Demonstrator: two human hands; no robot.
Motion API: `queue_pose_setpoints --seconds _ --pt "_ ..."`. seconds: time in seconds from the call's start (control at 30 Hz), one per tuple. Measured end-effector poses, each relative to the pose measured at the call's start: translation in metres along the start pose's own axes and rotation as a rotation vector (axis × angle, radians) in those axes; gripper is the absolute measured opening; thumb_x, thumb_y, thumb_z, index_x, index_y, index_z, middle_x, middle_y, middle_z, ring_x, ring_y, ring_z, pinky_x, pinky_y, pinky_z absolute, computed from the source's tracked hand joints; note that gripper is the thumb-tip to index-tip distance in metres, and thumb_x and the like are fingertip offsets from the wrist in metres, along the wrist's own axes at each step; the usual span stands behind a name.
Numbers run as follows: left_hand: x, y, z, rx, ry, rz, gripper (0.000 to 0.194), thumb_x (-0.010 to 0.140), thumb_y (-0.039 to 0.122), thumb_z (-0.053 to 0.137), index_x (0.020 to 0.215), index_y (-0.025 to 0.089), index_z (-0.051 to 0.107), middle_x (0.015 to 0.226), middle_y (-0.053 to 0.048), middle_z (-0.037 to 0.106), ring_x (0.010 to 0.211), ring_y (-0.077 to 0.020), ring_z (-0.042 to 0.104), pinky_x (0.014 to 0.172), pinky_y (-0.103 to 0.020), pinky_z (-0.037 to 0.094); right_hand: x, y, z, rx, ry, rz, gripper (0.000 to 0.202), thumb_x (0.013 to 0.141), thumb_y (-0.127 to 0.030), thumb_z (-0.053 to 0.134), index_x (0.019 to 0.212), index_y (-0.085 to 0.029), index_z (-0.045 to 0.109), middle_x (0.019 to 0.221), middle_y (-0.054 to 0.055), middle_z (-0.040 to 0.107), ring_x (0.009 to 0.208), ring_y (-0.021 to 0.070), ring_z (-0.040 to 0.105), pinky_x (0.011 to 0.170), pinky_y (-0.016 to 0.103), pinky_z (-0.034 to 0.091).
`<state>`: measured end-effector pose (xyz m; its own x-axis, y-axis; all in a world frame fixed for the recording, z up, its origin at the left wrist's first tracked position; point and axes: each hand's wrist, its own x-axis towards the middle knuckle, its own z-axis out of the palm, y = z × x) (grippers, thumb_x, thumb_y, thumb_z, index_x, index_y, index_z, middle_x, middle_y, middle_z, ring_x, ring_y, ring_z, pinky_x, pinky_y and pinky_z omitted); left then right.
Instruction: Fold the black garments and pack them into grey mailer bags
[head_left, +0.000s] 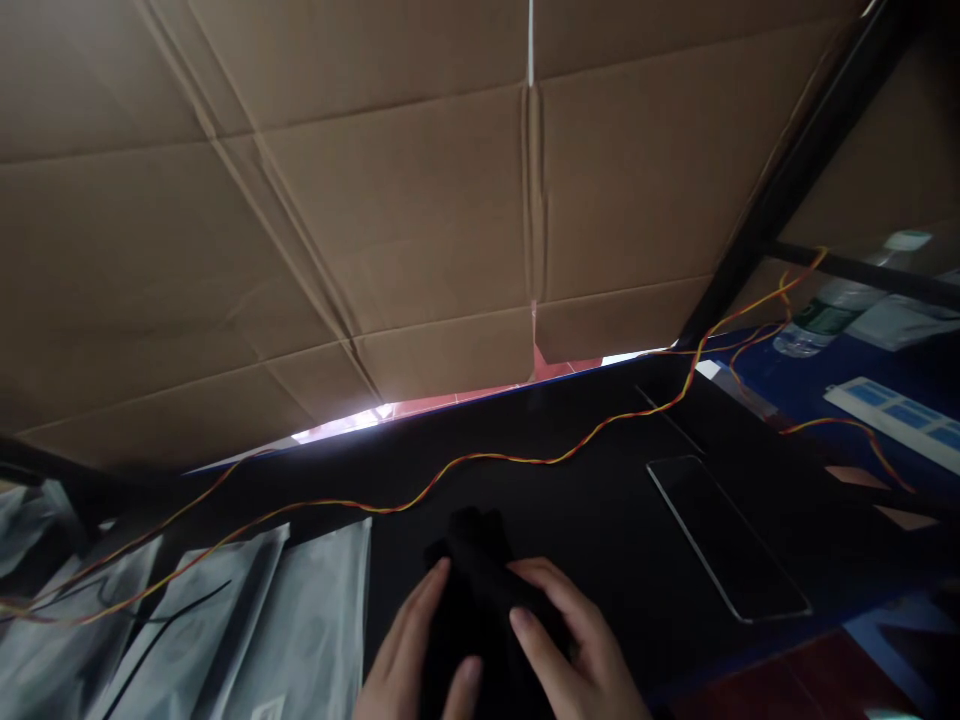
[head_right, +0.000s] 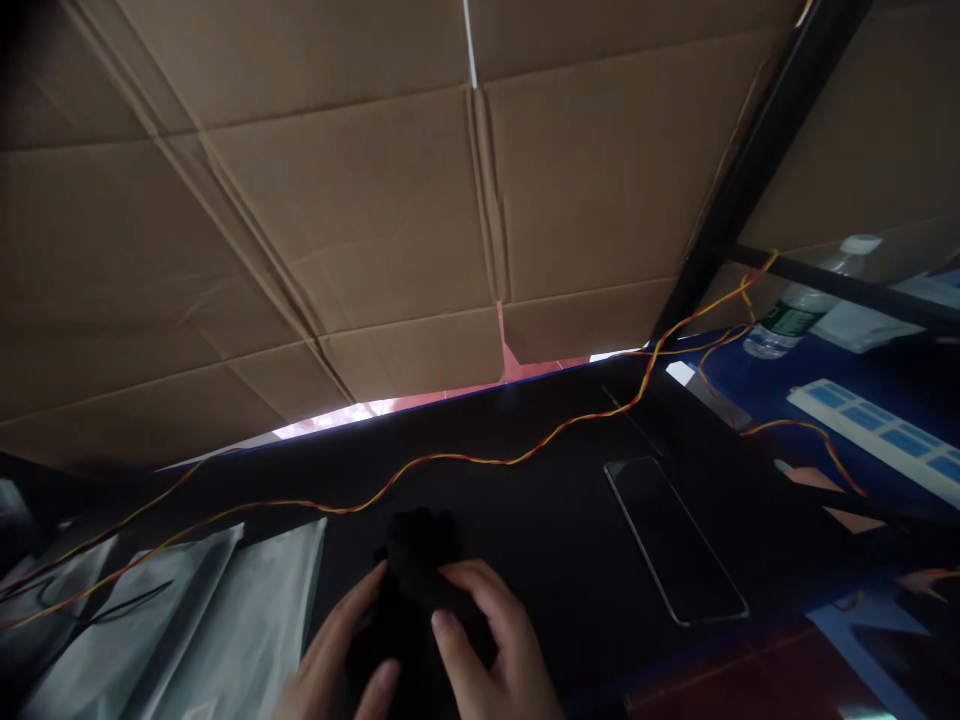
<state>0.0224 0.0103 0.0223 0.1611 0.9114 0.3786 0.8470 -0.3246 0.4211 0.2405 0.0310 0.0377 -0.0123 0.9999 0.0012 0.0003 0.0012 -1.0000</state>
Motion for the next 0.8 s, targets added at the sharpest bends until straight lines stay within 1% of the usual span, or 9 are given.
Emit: queue_pose_setpoints --seconds 0.1,0.2,0.27,0.37,0.43,0.5,0.6,0.7,0.8 --pt "0.01 0.012 0.014 -0.005 0.012 0.04 0.054 0.104 0.04 0.065 0.153 0.024 0.051 0.143 -0.01 0.07 0.126 -0.0238 0.075 0.101 -0.033 0.067 0.004 0.004 -0.016 -0.056 0.016 0.047 0.048 0.104 -0.064 0.065 0.124 -0.023 0.08 0.128 0.012 0.075 0.121 0.0277 0.073 0.105 0.034 0.061" --pt "0.008 -0.007 0.017 0.066 0.014 0.079 0.033 0.105 0.031 0.062 0.137 0.027 0.06 0.121 -0.005 0.076 0.106 -0.0185 0.079 0.089 -0.027 0.068 0.014 0.009 -0.055 -0.123 0.179 0.176 0.058 0.1 -0.07 0.066 0.13 -0.022 0.076 0.133 0.014 0.075 0.122 0.0302 0.074 0.099 0.036 0.065" --pt "0.004 -0.02 0.013 0.094 -0.017 0.133 0.027 0.104 0.028 0.062 0.131 0.029 0.065 0.111 -0.002 0.077 0.095 -0.0164 0.078 0.081 -0.024 0.067 0.019 0.012 -0.082 -0.186 0.335 0.072 0.054 0.102 -0.065 0.066 0.136 -0.023 0.07 0.139 0.013 0.071 0.127 0.0292 0.071 0.099 0.036 0.065" --pt "0.002 -0.027 0.006 0.184 -0.023 0.198 0.031 0.1 0.024 0.062 0.129 0.032 0.069 0.116 -0.002 0.077 0.097 -0.0174 0.077 0.078 -0.026 0.067 0.021 0.007 -0.102 -0.42 0.548 -0.256 0.032 0.108 -0.042 0.061 0.136 -0.027 0.065 0.142 0.009 0.066 0.127 0.0232 0.068 0.101 0.034 0.062" --pt "0.004 -0.024 0.002 0.249 -0.042 0.249 0.04 0.096 0.019 0.059 0.133 0.034 0.069 0.125 -0.001 0.076 0.106 -0.0192 0.077 0.081 -0.029 0.068 0.019 -0.004 -0.098 -0.647 0.434 -0.483 0.026 0.108 -0.03 0.06 0.133 -0.029 0.066 0.14 0.008 0.066 0.127 0.0227 0.067 0.103 0.036 0.061" --pt "0.008 -0.019 0.002 0.278 -0.083 0.281 0.047 0.094 0.017 0.058 0.136 0.034 0.069 0.133 0.001 0.076 0.113 -0.0201 0.077 0.086 -0.031 0.069 0.017 -0.015 -0.086 -0.878 0.17 -0.615 0.033 0.105 -0.03 0.064 0.138 -0.029 0.066 0.147 0.009 0.064 0.135 0.0286 0.064 0.105 0.044 0.061" --pt "0.012 -0.017 0.004 0.333 -0.097 0.283 0.037 0.099 0.028 0.062 0.134 0.034 0.07 0.135 0.001 0.076 0.117 -0.0219 0.077 0.087 -0.033 0.07 0.017 -0.019 -0.075 -1.051 -0.038 -0.611 0.032 0.104 -0.029 0.063 0.135 -0.03 0.068 0.15 0.007 0.065 0.132 0.0331 0.067 0.097 0.05 0.065" --pt "0.01 -0.026 0.003 0.418 -0.079 0.311 0.029 0.1 0.043 0.067 0.128 0.034 0.073 0.137 0.0 0.076 0.119 -0.0241 0.078 0.086 -0.037 0.072 0.02 -0.008 -0.093 -0.92 -0.026 -0.449 0.022 0.11 -0.024 0.052 0.12 -0.032 0.071 0.126 0.001 0.075 0.111 0.022 0.076 0.092 0.039 0.067" --pt "0.003 -0.04 -0.006 0.489 -0.096 0.376 0.036 0.092 0.047 0.074 0.125 0.032 0.074 0.141 -0.001 0.074 0.124 -0.0284 0.077 0.086 -0.04 0.073 0.024 0.002 -0.13 -0.77 0.179 -0.252 0.019 0.112 -0.036 0.055 0.125 -0.031 0.067 0.122 0.002 0.076 0.11 0.0195 0.077 0.092 0.031 0.066"
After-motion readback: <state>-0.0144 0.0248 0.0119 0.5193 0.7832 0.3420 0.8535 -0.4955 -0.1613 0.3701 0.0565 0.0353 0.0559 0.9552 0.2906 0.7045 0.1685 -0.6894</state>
